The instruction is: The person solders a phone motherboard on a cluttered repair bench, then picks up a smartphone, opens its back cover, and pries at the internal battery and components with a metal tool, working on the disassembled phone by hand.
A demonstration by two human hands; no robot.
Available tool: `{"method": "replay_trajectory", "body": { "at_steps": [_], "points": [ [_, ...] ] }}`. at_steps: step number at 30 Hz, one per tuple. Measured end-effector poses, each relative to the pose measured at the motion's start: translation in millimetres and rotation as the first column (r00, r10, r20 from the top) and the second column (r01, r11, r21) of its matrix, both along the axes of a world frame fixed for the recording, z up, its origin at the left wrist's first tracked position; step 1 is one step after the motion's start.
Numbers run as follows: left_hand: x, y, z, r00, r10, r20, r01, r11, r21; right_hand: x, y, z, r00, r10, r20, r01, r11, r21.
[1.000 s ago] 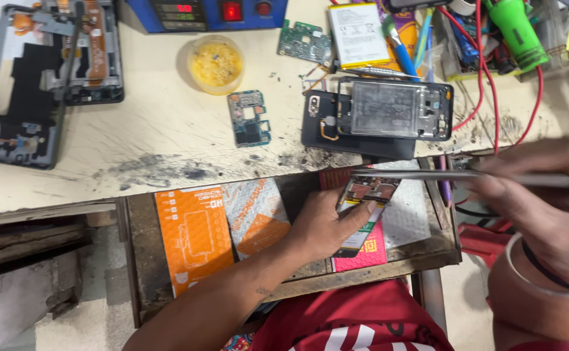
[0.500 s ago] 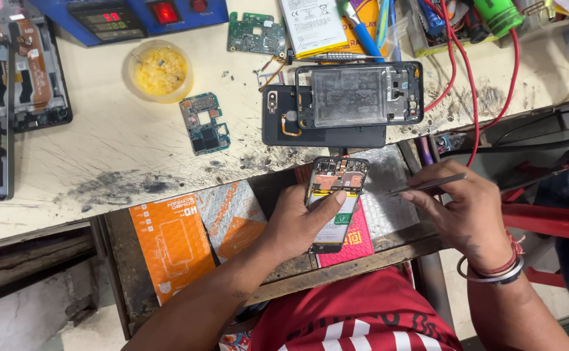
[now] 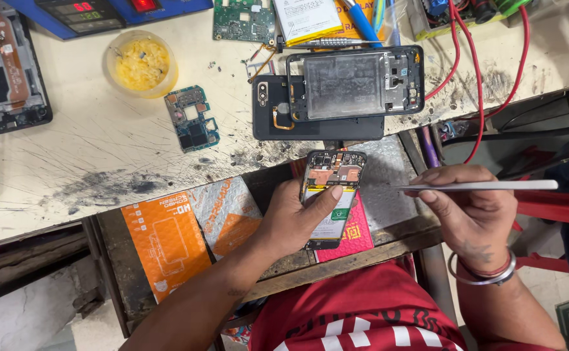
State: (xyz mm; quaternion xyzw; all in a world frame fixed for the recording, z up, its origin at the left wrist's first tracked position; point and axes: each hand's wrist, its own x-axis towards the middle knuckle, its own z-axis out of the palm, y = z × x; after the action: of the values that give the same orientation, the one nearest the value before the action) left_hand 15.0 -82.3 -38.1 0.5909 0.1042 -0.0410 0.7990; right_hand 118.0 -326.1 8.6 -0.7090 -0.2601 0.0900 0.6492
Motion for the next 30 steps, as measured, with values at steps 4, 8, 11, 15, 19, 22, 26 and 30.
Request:
{"method": "replay_trajectory", "body": {
  "at_steps": [4,8,11,15,19,22,26,30],
  "points": [
    [0,1,1,1.000,-0.011,0.002,0.011,1.000,0.000,-3,8,-8,0.995,0.022,0.098,-0.026,0.999,0.035],
    [0,2,3,1.000,-0.019,0.018,0.019,0.999,0.032,-3,19,-9,0.980,0.062,0.191,-0.063,0.998,0.003],
    [0,3,5,0.999,-0.018,0.029,0.016,0.997,0.071,-5,23,-4,0.980,0.066,0.190,-0.051,0.995,-0.087],
    [2,3,7,0.999,-0.016,0.034,0.012,0.994,0.107,-4,30,0,0.925,0.060,0.374,0.011,0.983,-0.186],
    [2,2,9,0.999,-0.016,0.037,0.013,0.995,0.094,-4,35,4,0.906,0.070,0.417,0.023,0.976,-0.215],
    [2,2,10,0.999,-0.013,0.038,0.009,0.993,0.119,-4,35,8,0.880,0.101,0.463,0.033,0.962,-0.272],
    [3,2,10,0.999,-0.013,0.043,0.008,0.992,0.123,-3,34,14,0.802,0.204,0.561,0.007,0.937,-0.350],
    [2,2,10,0.999,-0.006,0.037,0.001,0.993,0.118,-1,37,19,0.713,0.269,0.647,0.010,0.920,-0.393]
  ]
}}
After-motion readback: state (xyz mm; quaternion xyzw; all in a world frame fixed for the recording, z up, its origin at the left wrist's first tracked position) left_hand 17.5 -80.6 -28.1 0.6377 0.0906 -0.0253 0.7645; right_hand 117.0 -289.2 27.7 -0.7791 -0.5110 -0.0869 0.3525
